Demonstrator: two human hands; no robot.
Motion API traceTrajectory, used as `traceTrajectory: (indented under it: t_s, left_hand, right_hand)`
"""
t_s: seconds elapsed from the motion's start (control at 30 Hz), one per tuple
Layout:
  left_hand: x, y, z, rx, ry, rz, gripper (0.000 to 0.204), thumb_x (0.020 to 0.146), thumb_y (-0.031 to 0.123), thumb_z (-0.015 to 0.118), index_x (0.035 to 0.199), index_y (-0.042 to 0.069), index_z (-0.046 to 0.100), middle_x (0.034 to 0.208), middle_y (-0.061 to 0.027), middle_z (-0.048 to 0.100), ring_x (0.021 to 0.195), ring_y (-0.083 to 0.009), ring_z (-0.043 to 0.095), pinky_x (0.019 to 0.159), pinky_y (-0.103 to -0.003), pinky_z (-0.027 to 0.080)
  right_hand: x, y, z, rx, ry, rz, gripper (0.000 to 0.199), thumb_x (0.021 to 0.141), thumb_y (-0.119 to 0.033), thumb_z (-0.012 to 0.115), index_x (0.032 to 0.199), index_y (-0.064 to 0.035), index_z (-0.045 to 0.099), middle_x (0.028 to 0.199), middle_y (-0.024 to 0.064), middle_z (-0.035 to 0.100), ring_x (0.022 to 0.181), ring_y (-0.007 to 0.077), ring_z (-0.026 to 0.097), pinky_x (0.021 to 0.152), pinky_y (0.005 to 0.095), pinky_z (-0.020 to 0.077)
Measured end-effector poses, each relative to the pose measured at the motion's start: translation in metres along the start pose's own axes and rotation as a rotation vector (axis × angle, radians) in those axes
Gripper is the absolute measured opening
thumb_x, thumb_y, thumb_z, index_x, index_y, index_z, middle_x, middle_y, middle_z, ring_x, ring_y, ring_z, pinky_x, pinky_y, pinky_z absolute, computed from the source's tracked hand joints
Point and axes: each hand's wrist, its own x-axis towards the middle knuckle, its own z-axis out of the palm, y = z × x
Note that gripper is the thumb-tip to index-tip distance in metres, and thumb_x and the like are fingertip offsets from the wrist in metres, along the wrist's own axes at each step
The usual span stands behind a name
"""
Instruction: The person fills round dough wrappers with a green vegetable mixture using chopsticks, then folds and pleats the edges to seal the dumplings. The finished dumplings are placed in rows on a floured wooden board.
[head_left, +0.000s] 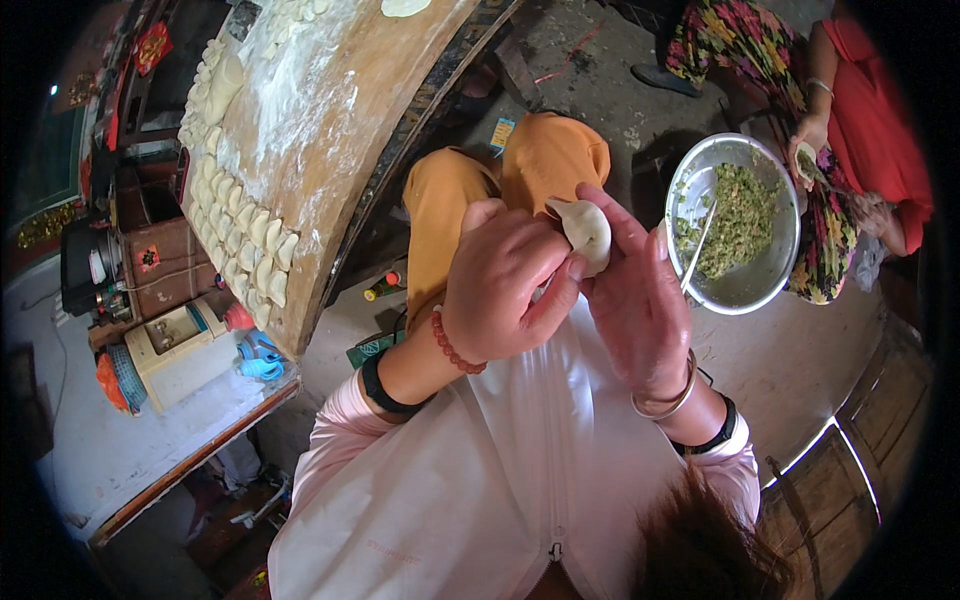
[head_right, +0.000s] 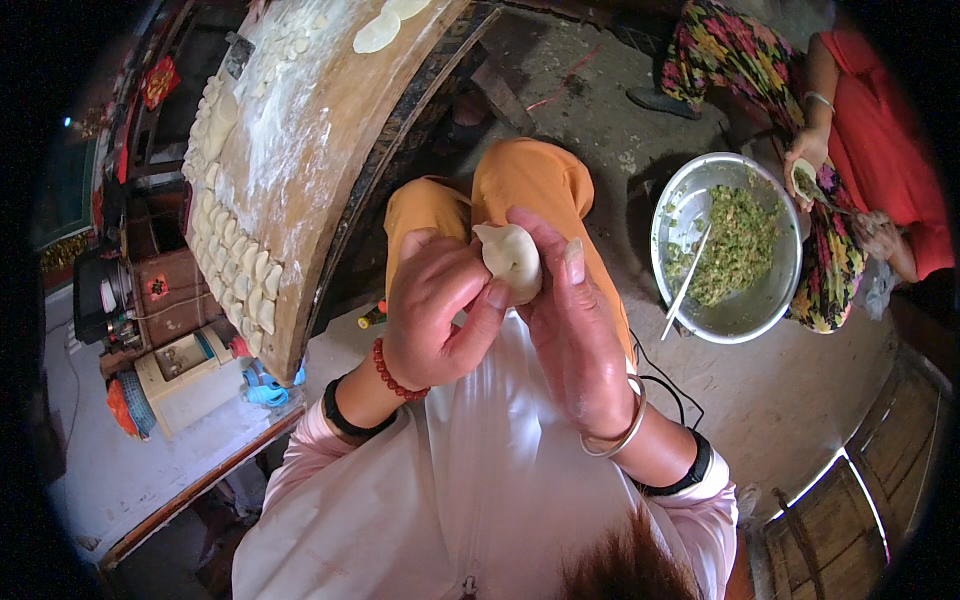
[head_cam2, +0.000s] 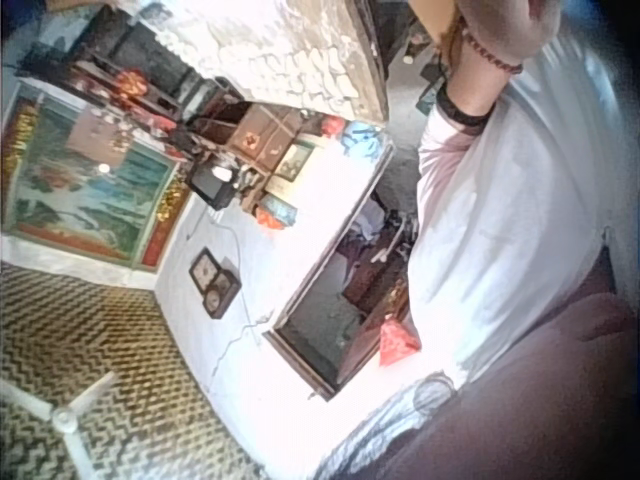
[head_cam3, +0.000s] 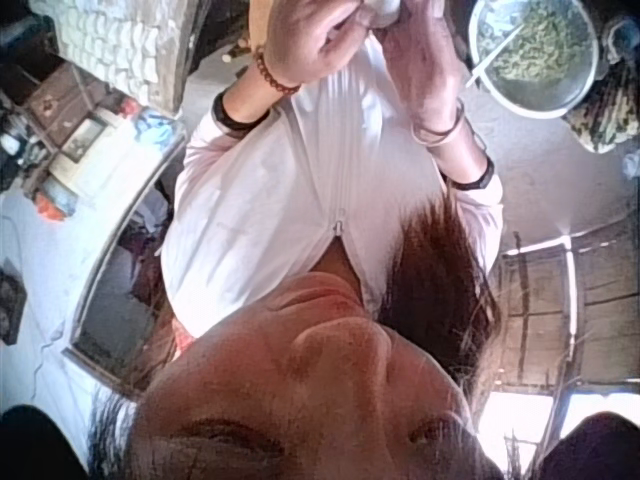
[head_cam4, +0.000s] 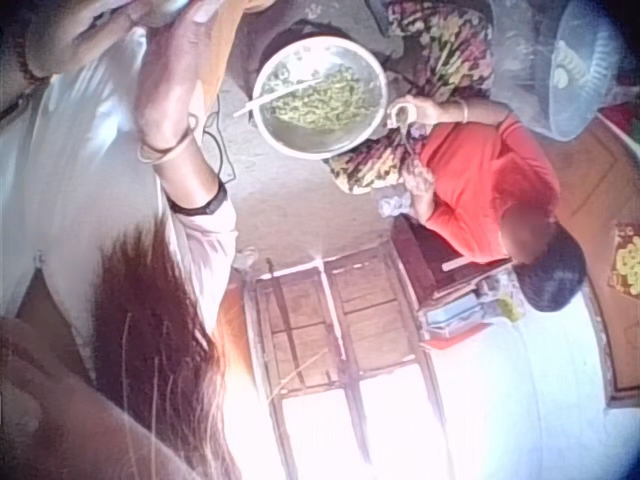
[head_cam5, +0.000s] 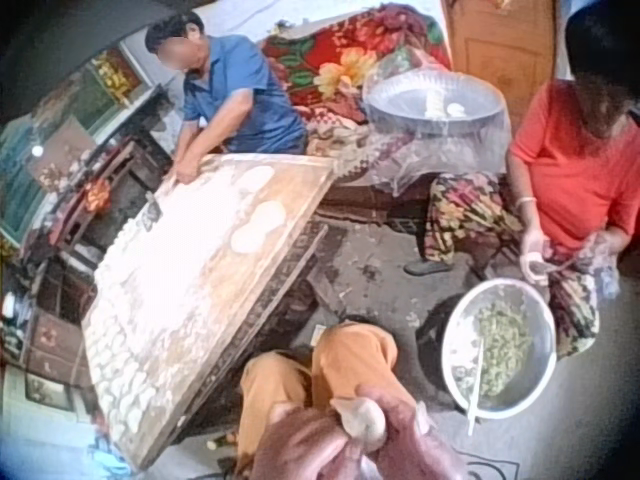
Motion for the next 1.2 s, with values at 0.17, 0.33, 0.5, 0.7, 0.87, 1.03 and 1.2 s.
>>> traceTrajectory:
  t_s: [0.17,0.33,0.5,0.7,0.87,1.03,1.2]
  left_hand:
    - [0.0,0.002,-0.004,0.031,-0.064,-0.04,0.018,0.079,0.023,0.073,0.077,0.012,0.058,0.068,0.0025,0.056,0.065,-0.0193,0.054,0.07,-0.037,0.032]
    - [0.001,0.005,-0.018,0.085,-0.094,-0.044,0.03,0.069,0.028,0.082,0.074,0.014,0.056,0.066,0.0048,0.055,0.059,-0.017,0.052,0.071,-0.034,0.032]
    - [0.0,0.005,-0.01,0.147,-0.055,0.046,0.032,0.065,0.026,0.083,0.07,0.016,0.053,0.068,0.004,0.055,0.063,-0.0177,0.052,0.074,-0.036,0.031]
    - [0.0,0.008,-0.005,0.305,-0.027,0.182,0.029,0.073,0.03,0.079,0.069,0.016,0.054,0.071,0.0021,0.056,0.067,-0.018,0.053,0.078,-0.039,0.032]
    - [0.0,0.005,-0.032,0.11,-0.062,0.062,0.025,0.08,0.035,0.077,0.073,0.017,0.06,0.07,0.0047,0.062,0.064,-0.018,0.054,0.076,-0.037,0.034]
    - [-0.001,-0.012,-0.038,-0.112,-0.138,0.188,0.045,0.081,0.013,0.071,0.123,0.003,0.061,0.124,-0.0175,0.057,0.109,-0.0359,0.058,0.091,-0.045,0.049]
    - [-0.016,-0.007,-0.03,-0.355,-0.317,0.177,0.041,0.08,0.009,0.071,0.118,0.0,0.059,0.118,-0.0189,0.054,0.105,-0.0364,0.058,0.087,-0.041,0.051]
  right_hand:
    - [0.0,0.001,0.0,0.04,0.034,0.028,0.069,0.105,-0.05,0.027,0.147,0.0036,0.032,0.143,0.0178,0.046,0.13,0.0264,0.047,0.11,0.0391,0.0346]
    - [0.003,-0.003,-0.003,0.208,0.04,0.076,0.069,0.105,-0.051,0.025,0.145,0.0035,0.035,0.141,0.019,0.048,0.128,0.0272,0.049,0.11,0.0401,0.0361]
    - [0.004,-0.002,-0.002,0.252,0.048,0.101,0.068,0.105,-0.051,0.025,0.144,0.0037,0.036,0.141,0.0208,0.048,0.129,0.0282,0.049,0.11,0.0411,0.0366]
    - [0.005,-0.005,-0.002,0.289,0.074,0.154,0.069,0.105,-0.051,0.025,0.142,0.0057,0.038,0.139,0.0222,0.05,0.128,0.0294,0.051,0.11,0.0409,0.0377]
    - [0.008,-0.009,-0.016,0.401,0.0,0.292,0.07,0.103,-0.053,0.032,0.136,0.0066,0.045,0.131,0.0228,0.057,0.121,0.0315,0.058,0.108,0.0428,0.0417]
    - [0.006,-0.005,-0.022,0.303,-0.149,0.351,0.062,0.105,-0.049,0.03,0.133,0.002,0.049,0.128,0.0172,0.061,0.117,0.0273,0.061,0.099,0.0441,0.0493]
    - [0.0,-0.002,-0.01,-0.01,0.001,0.348,0.067,0.102,-0.058,0.03,0.129,-0.0021,0.054,0.124,0.0093,0.062,0.113,0.0205,0.059,0.097,0.0398,0.0441]
